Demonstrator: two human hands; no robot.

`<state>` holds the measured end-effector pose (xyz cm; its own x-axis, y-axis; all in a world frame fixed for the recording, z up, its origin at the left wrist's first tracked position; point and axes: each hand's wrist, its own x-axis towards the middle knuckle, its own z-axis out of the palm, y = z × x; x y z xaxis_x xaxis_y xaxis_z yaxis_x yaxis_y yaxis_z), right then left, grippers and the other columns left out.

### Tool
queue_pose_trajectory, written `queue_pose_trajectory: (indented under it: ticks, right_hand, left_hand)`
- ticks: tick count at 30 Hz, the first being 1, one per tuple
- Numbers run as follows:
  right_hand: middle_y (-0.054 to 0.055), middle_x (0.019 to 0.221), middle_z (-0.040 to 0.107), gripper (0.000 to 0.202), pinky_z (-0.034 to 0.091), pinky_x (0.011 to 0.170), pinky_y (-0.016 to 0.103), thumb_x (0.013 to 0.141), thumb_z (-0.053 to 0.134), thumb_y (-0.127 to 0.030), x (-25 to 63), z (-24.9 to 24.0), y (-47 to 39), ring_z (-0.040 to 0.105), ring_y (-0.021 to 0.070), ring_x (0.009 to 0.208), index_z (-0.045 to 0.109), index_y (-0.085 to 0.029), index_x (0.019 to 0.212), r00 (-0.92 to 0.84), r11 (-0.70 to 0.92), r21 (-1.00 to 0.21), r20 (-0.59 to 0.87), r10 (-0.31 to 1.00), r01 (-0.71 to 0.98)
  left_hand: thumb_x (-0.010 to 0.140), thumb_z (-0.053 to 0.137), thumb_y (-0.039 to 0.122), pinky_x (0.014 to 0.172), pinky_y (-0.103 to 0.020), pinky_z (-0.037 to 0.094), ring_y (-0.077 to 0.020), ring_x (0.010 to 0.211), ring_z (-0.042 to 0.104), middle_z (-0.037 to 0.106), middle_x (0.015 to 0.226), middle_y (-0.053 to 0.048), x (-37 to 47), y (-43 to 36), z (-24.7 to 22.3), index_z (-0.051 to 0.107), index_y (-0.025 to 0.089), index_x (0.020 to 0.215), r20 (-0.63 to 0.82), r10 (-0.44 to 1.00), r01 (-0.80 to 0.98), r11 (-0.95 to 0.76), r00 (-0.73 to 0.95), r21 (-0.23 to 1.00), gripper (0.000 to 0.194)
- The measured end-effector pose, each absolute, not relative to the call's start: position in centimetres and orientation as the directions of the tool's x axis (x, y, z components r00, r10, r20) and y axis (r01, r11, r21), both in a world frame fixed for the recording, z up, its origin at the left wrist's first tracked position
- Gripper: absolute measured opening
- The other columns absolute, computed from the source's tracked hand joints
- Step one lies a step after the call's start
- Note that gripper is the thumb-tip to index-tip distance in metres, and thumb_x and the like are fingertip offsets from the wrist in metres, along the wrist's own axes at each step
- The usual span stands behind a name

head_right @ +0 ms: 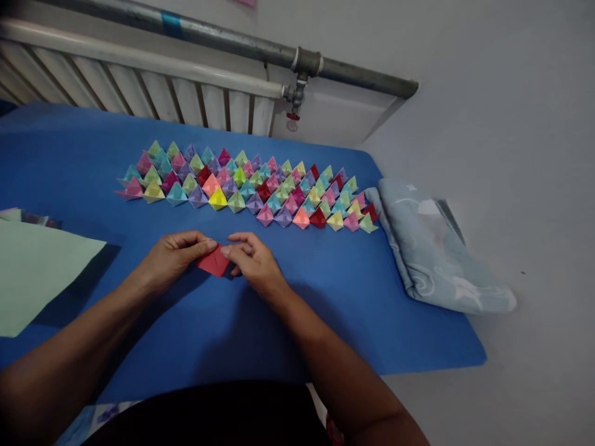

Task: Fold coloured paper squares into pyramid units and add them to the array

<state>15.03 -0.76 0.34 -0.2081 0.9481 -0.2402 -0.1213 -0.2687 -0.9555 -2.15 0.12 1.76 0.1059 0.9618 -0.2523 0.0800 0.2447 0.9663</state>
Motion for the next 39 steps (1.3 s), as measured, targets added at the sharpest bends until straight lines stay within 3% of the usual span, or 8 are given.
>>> queue_pose_trajectory:
  ticks: [12, 16, 19, 23, 26, 34, 39]
  right_hand:
    - [-0.009, 0.061, 0.056, 0.02, 0.038, 0.054, 0.023, 0.07, 0.065, -0.028, 15.4, -0.3, -0.7, 0.048, 0.0084, 0.054, 0.057, -0.023, 0.088, -0.224, -0.161, -0.987, -0.16, 0.961, 0.016]
    - [-0.009, 0.06, 0.054, 0.016, 0.038, 0.055, 0.023, 0.071, 0.062, -0.027, 15.4, -0.4, -0.8, 0.047, 0.0089, 0.054, 0.057, -0.023, 0.086, -0.251, -0.138, -0.988, -0.15, 0.956, 0.063]
    - [-0.007, 0.064, 0.055, 0.01, 0.039, 0.058, 0.024, 0.076, 0.059, -0.025, 15.4, -0.7, -1.0, 0.049, 0.01, 0.058, 0.058, -0.024, 0.085, -0.233, -0.038, -0.978, -0.086, 0.969, 0.203]
    - [-0.003, 0.072, 0.061, 0.008, 0.039, 0.071, 0.03, 0.081, 0.056, -0.02, 15.5, -1.0, -1.1, 0.054, 0.014, 0.07, 0.061, -0.023, 0.085, -0.274, 0.19, -0.807, 0.036, 0.961, 0.559]
    - [-0.001, 0.075, 0.065, 0.009, 0.037, 0.078, 0.033, 0.084, 0.056, -0.019, 15.5, -0.9, -1.0, 0.054, 0.0166, 0.074, 0.063, -0.023, 0.09, -0.318, 0.262, -0.639, 0.028, 0.948, 0.723]
    - [0.009, 0.098, 0.067, 0.019, 0.036, 0.08, 0.035, 0.096, 0.05, -0.026, 15.4, -0.3, -1.2, 0.056, 0.0223, 0.089, 0.066, -0.019, 0.102, -0.361, 0.324, -0.389, -0.024, 0.932, 0.862]
    - [0.009, 0.105, 0.065, 0.023, 0.038, 0.083, 0.035, 0.098, 0.05, -0.022, 15.6, -0.6, -1.1, 0.055, 0.0221, 0.094, 0.069, -0.021, 0.109, -0.475, 0.44, -0.363, -0.008, 0.88, 0.822]
  left_hand:
    - [0.069, 0.073, 0.051, 0.056, -0.026, 0.038, -0.0129, 0.059, 0.051, 0.063, 0.064, 0.0, -2.4, 0.1, 1.4, 0.072, 0.019, 0.07, -0.305, 0.918, 0.17, 0.268, 0.254, 0.948, 0.031]
    - [0.067, 0.074, 0.043, 0.062, -0.028, 0.044, -0.0151, 0.062, 0.056, 0.068, 0.068, -0.002, -2.5, 0.2, 1.2, 0.074, 0.02, 0.072, -0.282, 0.935, 0.164, 0.25, 0.216, 0.954, 0.024]
    - [0.07, 0.07, 0.037, 0.063, -0.028, 0.044, -0.0163, 0.064, 0.058, 0.07, 0.067, -0.001, -2.5, 0.3, 0.9, 0.074, 0.021, 0.072, -0.203, 0.957, 0.286, 0.138, 0.209, 0.948, 0.017]
    - [0.077, 0.063, 0.032, 0.068, -0.029, 0.045, -0.0184, 0.07, 0.063, 0.074, 0.074, -0.001, -2.7, 0.5, 0.1, 0.076, 0.024, 0.076, -0.087, 0.963, 0.496, -0.052, 0.254, 0.867, 0.015]
    - [0.08, 0.061, 0.029, 0.072, -0.03, 0.045, -0.0203, 0.077, 0.066, 0.076, 0.082, -0.003, -2.8, 0.9, -0.6, 0.075, 0.025, 0.079, -0.04, 0.953, 0.587, -0.152, 0.301, 0.795, 0.015]
    - [0.087, 0.057, 0.028, 0.08, -0.035, 0.043, -0.0223, 0.083, 0.064, 0.073, 0.086, -0.005, -2.7, 1.5, -2.0, 0.074, 0.023, 0.091, 0.082, 0.902, 0.722, -0.391, 0.424, 0.57, 0.018]
    - [0.086, 0.061, 0.025, 0.081, -0.037, 0.042, -0.024, 0.089, 0.062, 0.071, 0.094, -0.007, -2.6, 1.5, -2.5, 0.07, 0.021, 0.099, 0.131, 0.904, 0.765, -0.415, 0.407, 0.493, 0.017]
